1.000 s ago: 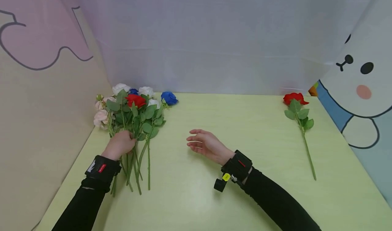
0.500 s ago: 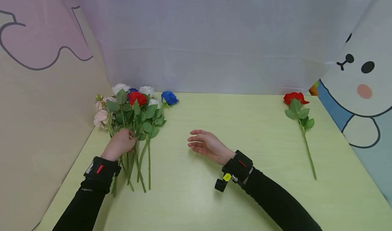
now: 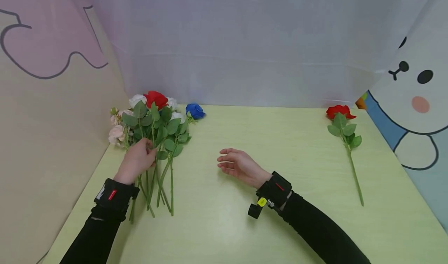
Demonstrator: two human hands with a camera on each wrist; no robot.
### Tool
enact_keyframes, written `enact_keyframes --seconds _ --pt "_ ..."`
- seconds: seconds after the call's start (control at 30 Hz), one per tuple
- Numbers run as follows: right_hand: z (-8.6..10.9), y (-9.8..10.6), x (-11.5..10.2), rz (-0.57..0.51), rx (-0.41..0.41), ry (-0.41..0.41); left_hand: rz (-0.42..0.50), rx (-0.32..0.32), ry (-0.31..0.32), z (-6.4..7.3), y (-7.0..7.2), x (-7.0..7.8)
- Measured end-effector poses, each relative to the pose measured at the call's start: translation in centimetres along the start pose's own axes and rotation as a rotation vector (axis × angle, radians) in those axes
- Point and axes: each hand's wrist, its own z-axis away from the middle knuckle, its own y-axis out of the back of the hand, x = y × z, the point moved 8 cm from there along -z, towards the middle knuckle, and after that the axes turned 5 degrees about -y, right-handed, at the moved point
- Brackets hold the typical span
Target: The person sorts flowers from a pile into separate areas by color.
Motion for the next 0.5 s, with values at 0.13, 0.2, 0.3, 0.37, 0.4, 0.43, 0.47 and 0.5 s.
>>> enact_keyframes --seconds 0.13,0.2,0.3,0.37,0.4,0.43,0.47,0.5 --pt "0.1 0.4 -0.1 -0.007 0.005 0.005 0.031 0.016 -0.048 -0.3 0.1 1.4" --pt "0.2 0.5 -0.1 -0.004 0.001 0.007 0.056 0.008 -0.053 -0.4 0.0 2.0" --pt "0.3 0.8 -0.1 0.004 0.001 0.007 0.135 -0.029 -0.043 -0.9 -0.5 2.7" --pt "0.5 1.1 -0.1 0.01 0.006 0.009 0.184 -0.055 -0.036 -1.3 -1.0 3.1" --pt "0.5 1.2 -0.1 0.013 0.01 0.009 0.206 -0.063 -0.039 -1.6 -1.2 3.4" --pt "0.6 1.4 -0.1 0.014 0.015 0.01 0.23 -0.07 -0.043 -1.9 -1.5 3.6" --pt "0.6 1.5 -0.1 0.015 0.021 0.009 0.254 -0.076 -0.047 -2.1 -1.8 3.9" --pt "0.6 1.6 -0.1 0.016 0.024 0.009 0.27 -0.081 -0.053 -2.4 -2.1 4.2"
